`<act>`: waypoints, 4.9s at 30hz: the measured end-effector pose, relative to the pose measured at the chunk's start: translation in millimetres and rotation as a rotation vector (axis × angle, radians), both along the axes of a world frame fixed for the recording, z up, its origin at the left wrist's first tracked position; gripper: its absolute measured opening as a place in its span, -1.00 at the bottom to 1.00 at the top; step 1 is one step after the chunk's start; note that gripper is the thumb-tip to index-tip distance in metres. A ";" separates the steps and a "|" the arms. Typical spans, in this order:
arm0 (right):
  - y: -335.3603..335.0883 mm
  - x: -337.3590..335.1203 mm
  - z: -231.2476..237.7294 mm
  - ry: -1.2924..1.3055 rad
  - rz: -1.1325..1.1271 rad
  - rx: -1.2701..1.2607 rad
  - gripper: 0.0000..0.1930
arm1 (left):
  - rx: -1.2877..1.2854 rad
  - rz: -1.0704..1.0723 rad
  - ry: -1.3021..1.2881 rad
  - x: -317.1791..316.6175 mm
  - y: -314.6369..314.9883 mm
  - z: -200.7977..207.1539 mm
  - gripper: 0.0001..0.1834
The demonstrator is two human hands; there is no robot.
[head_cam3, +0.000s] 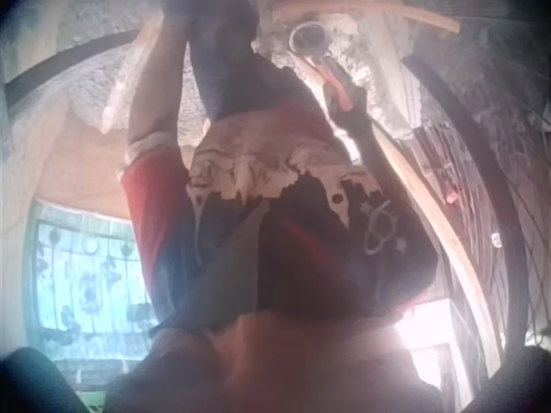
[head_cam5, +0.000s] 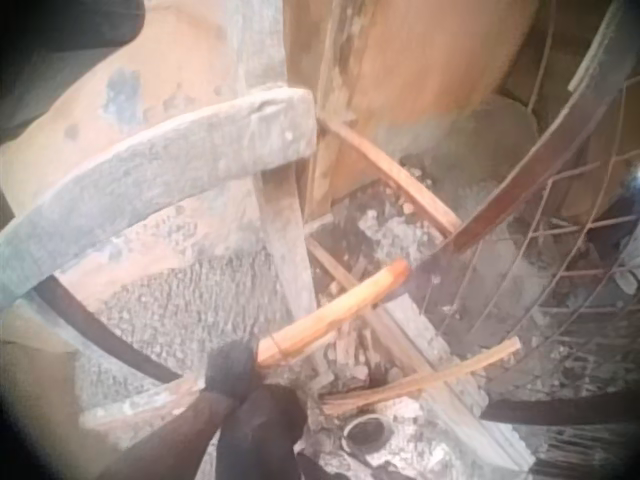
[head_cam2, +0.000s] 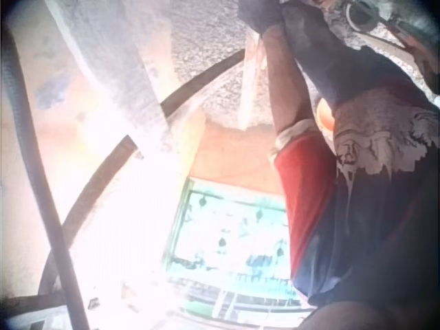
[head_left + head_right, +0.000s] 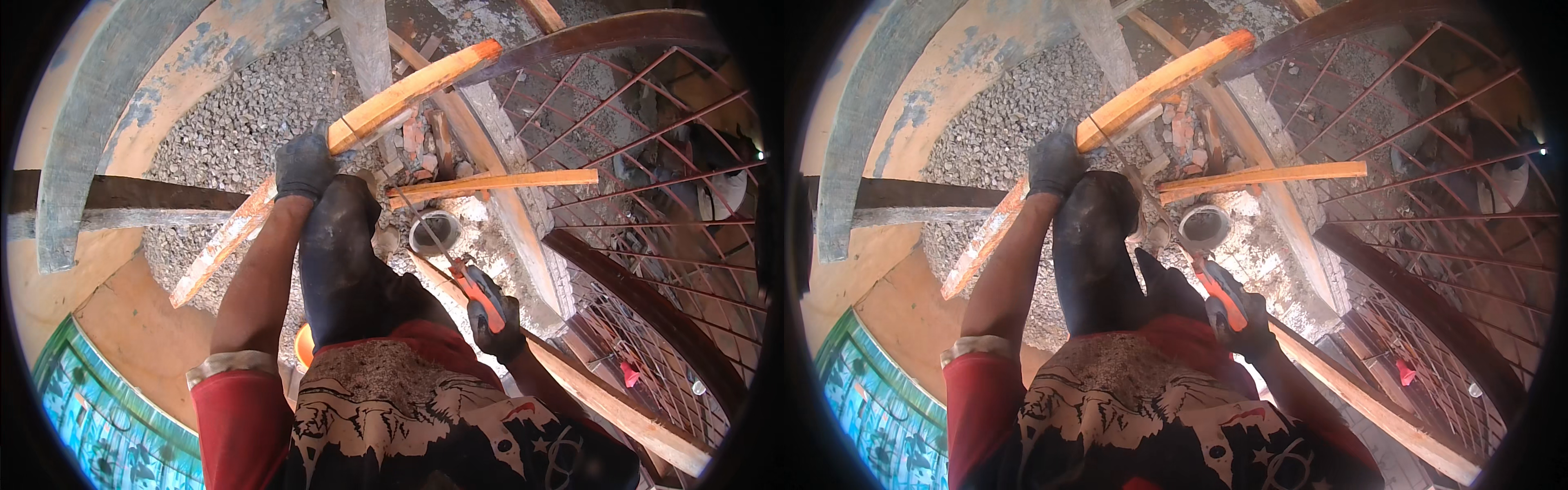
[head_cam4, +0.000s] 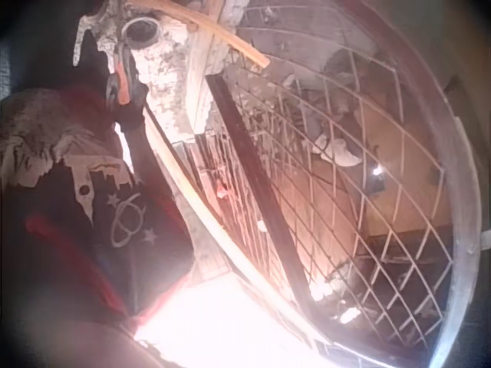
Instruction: The person constructs a curved wooden formwork against a wall using a hammer and nails. They position wooden planks and curved supports, hammering them into place to create a stable structure. The person also uses a saw to cut a wooden plank to size.
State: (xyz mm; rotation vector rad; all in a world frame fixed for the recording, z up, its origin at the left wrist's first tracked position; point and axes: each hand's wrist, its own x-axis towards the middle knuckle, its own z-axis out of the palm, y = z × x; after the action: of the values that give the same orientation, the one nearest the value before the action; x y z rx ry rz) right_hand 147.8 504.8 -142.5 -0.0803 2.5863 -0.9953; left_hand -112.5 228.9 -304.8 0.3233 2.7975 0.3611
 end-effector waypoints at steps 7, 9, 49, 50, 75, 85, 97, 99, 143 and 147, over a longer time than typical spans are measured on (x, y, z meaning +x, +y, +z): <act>-65.6 -167.7 -99.9 0.579 -0.039 -0.172 -0.57 | -0.009 0.005 -0.018 -5.0 6.7 -0.7 -0.60; -58.0 -139.5 -91.0 0.487 -0.006 -0.148 -0.57 | 0.005 0.014 -0.068 -2.2 2.4 3.4 -0.58; -38.2 -109.9 -96.8 0.503 -0.038 -0.030 -0.62 | -0.003 -0.048 0.040 -5.1 7.7 -0.4 -0.60; -59.9 -163.4 -95.2 0.520 -0.106 -0.302 -0.62 | -0.001 -0.043 0.035 -4.1 8.0 -7.0 -0.57; 4.0 -0.3 26.1 -0.059 -0.063 -0.121 -0.44 | -0.008 -0.057 0.162 1.1 -10.6 -34.5 -0.57; -45.8 -91.9 -52.0 0.360 -0.217 -0.384 -0.44 | -0.023 0.020 0.058 6.1 0.8 -15.9 -0.33; -3.6 -59.4 -29.5 0.099 -0.233 -0.378 -0.56 | -0.017 -0.020 0.075 -1.0 -0.7 -9.6 -0.55; -10.2 -71.3 -12.9 0.390 0.043 -0.191 -0.54 | -0.051 -0.039 0.010 10.8 -5.6 -4.3 -0.49; -52.7 -111.6 -118.7 0.440 0.035 0.059 -0.55 | 0.074 -0.018 -0.070 -7.2 -7.3 -18.5 -0.58; -23.0 -41.4 -31.7 0.188 -0.036 -0.208 -0.50 | 0.064 -0.025 -0.074 -2.1 -7.6 -17.6 -0.57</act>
State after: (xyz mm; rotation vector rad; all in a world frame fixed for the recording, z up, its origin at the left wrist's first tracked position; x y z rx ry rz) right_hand 106.4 481.8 -174.1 -0.1902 2.6494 -1.3256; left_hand -114.6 221.3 -322.4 0.3519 2.7110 0.4488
